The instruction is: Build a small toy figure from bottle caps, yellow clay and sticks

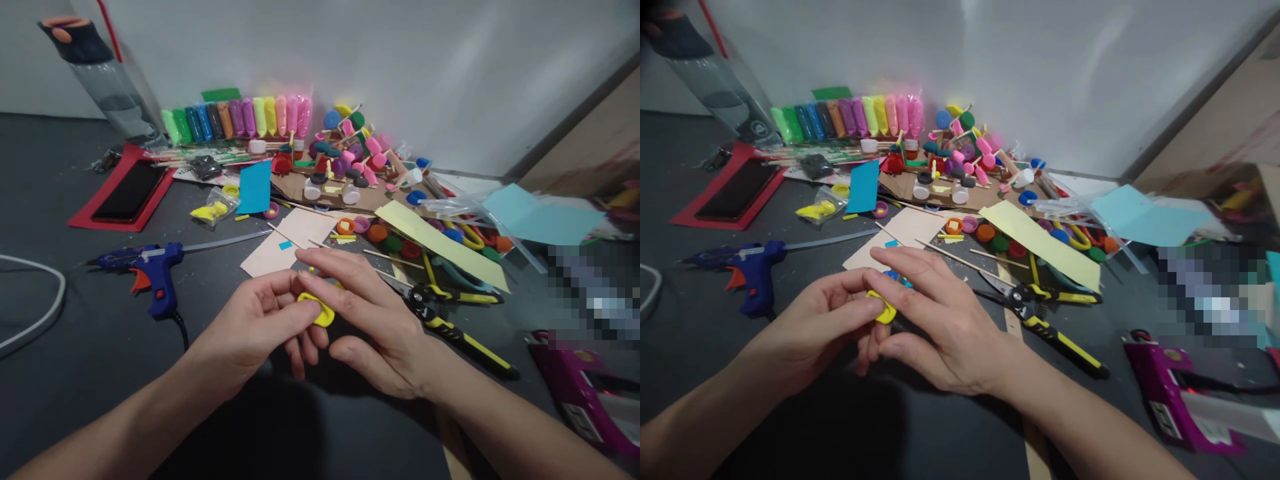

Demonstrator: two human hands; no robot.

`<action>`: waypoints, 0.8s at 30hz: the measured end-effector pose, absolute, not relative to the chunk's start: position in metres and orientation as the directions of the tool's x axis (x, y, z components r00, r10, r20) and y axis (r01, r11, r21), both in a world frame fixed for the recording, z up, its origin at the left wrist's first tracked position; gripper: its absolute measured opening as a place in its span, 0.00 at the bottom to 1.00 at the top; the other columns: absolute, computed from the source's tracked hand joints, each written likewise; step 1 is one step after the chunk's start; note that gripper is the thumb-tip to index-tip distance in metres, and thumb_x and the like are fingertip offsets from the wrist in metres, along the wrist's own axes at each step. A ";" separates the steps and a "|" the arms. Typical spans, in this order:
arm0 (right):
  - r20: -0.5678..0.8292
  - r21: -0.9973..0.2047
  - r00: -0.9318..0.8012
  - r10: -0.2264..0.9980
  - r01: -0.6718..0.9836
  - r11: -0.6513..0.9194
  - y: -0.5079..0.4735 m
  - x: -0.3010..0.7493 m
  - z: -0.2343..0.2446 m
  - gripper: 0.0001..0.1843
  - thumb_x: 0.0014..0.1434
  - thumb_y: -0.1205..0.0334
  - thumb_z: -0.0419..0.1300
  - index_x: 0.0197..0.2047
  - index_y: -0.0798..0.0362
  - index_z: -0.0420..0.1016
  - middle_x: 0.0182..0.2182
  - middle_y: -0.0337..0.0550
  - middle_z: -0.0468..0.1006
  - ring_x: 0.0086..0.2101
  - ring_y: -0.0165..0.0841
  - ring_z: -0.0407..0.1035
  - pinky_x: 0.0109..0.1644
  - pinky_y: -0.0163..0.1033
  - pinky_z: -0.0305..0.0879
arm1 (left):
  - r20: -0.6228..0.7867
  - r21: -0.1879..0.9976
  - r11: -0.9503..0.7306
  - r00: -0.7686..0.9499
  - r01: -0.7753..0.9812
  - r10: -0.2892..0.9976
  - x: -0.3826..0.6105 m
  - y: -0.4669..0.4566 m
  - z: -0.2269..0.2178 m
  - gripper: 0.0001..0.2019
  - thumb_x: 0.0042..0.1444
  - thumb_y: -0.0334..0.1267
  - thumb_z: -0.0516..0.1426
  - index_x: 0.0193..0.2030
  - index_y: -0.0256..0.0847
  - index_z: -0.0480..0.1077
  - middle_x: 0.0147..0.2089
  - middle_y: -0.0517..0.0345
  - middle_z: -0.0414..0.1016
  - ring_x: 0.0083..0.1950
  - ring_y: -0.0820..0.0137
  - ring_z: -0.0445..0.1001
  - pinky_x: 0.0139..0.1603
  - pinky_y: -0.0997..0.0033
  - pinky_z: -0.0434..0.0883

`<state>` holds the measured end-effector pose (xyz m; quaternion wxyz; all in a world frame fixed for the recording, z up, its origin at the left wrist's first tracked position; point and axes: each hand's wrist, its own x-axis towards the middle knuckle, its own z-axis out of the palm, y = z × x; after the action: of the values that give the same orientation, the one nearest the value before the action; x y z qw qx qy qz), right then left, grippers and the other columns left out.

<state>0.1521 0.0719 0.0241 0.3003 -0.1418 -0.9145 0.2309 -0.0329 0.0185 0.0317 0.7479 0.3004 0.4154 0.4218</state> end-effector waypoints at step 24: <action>0.494 -0.619 -0.694 0.523 0.141 0.773 0.072 0.153 0.029 0.14 0.69 0.63 0.55 0.55 0.53 0.75 0.56 0.53 0.77 0.57 0.37 0.70 0.63 0.48 0.64 | -0.373 0.823 0.477 0.341 -0.309 0.863 -0.032 0.018 0.031 0.03 0.55 0.34 0.60 0.36 0.36 0.71 0.24 0.64 0.70 0.22 0.79 0.67 0.22 0.80 0.72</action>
<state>0.1532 0.0720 0.0289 0.3420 -0.1892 -0.8771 0.2791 -0.0324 0.0175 0.0310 0.7496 0.3293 0.4204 0.3910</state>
